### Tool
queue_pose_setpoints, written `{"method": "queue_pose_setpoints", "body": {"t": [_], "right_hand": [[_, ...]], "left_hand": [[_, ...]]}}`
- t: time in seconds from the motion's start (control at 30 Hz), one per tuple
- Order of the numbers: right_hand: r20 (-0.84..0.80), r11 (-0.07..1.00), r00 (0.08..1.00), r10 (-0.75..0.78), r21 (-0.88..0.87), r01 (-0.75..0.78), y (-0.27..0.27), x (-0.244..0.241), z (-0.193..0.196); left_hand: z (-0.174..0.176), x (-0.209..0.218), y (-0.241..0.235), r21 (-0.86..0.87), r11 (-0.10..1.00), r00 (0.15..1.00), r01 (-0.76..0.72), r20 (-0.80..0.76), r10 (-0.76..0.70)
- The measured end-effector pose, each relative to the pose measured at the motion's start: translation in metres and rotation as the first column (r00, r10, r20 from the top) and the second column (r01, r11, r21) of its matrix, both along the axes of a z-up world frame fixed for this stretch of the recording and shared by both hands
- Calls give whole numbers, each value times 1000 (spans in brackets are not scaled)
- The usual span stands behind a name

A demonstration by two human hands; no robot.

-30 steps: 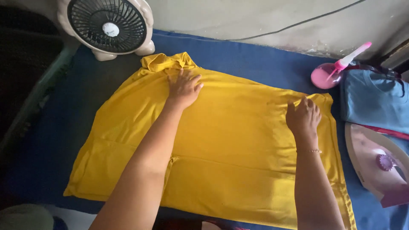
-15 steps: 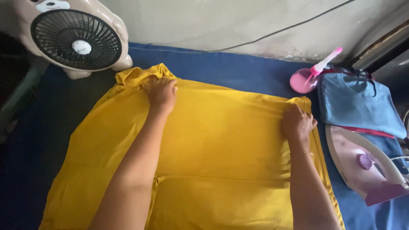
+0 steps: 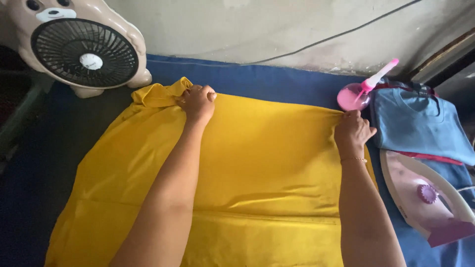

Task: Ironing and folding a yellow t-shirt on an ironing surface.

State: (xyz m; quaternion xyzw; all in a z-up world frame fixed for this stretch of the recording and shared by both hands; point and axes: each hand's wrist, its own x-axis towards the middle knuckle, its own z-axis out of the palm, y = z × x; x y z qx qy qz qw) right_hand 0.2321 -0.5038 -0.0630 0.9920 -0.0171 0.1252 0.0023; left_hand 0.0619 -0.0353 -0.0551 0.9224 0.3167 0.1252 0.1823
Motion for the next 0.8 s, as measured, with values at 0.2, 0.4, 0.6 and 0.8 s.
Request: {"method": "queue_pose_setpoints", "body": {"t": [0.2, 0.4, 0.6, 0.8], "right_hand": [[-4, 985, 999, 46, 168, -45, 15, -20, 0], [-170, 919, 942, 288, 325, -223, 54, -140, 67], [-317, 967, 916, 248, 132, -216, 31, -149, 82], [-308, 937, 901, 307, 262, -229, 5, -182, 77]], "left_hand": [[-1, -8, -14, 140, 990, 992, 8, -123, 9], [75, -100, -91, 37, 933, 926, 357, -149, -348], [76, -128, -62, 62, 925, 878, 376, -344, -334], [53, -153, -75, 130, 905, 890, 405, -282, -358]]}}
